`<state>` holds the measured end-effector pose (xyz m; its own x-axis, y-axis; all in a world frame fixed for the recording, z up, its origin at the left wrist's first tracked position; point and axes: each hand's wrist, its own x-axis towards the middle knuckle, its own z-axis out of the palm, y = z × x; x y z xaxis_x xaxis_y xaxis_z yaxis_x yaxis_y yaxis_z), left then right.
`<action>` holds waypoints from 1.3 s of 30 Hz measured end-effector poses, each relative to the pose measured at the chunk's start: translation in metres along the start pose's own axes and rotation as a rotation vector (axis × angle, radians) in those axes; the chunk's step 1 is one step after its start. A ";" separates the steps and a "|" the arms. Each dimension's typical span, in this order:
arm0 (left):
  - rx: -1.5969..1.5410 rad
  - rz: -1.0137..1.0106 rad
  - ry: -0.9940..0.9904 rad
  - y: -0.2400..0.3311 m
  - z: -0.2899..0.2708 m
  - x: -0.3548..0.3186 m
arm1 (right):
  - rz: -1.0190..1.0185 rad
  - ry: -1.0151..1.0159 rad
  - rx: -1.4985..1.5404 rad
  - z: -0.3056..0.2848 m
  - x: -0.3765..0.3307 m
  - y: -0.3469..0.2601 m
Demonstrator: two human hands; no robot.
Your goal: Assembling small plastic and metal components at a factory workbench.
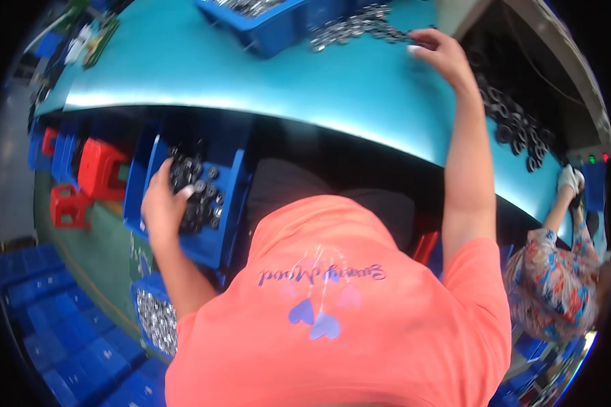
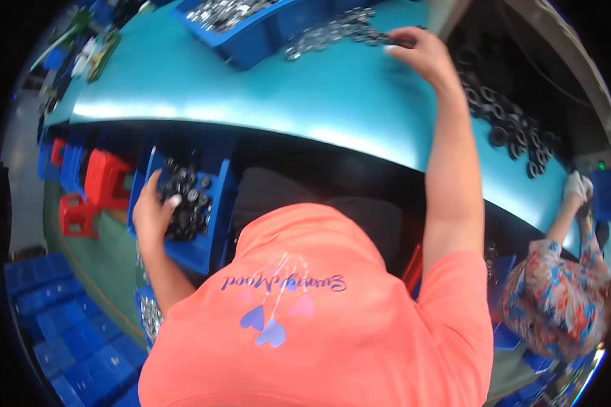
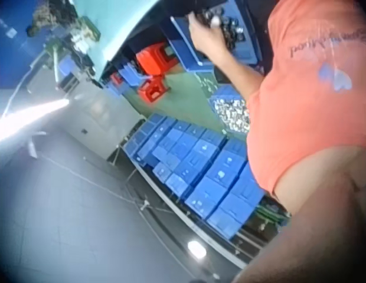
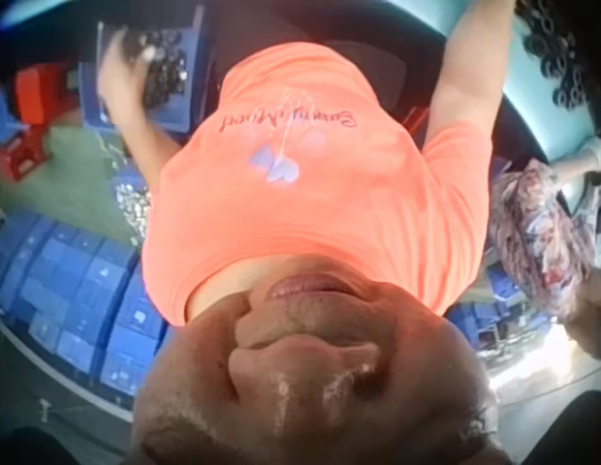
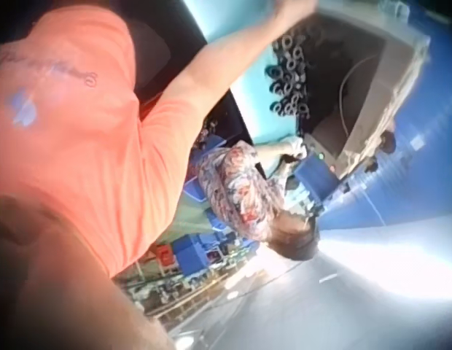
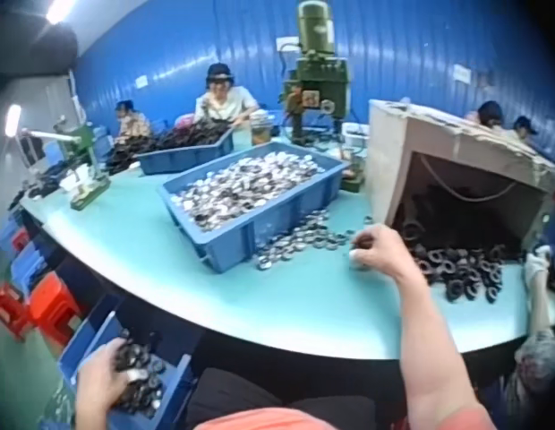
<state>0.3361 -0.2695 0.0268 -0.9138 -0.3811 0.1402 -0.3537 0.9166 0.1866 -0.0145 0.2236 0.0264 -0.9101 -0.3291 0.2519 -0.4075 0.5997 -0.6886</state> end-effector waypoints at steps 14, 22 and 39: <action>-0.784 0.793 0.134 0.321 0.021 0.135 | 0.166 -0.333 1.414 0.042 -0.009 -0.036; -0.984 0.726 0.127 0.352 0.077 0.175 | 0.263 -0.092 1.099 0.044 0.005 -0.029; -1.041 0.662 0.143 0.335 0.098 0.192 | 0.019 0.233 -0.649 0.053 0.036 0.015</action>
<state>0.0226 -0.0240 0.0213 -0.8027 0.0483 0.5945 0.5539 0.4301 0.7129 -0.0496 0.1816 -0.0112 -0.8803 -0.1930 0.4334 -0.2886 0.9429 -0.1663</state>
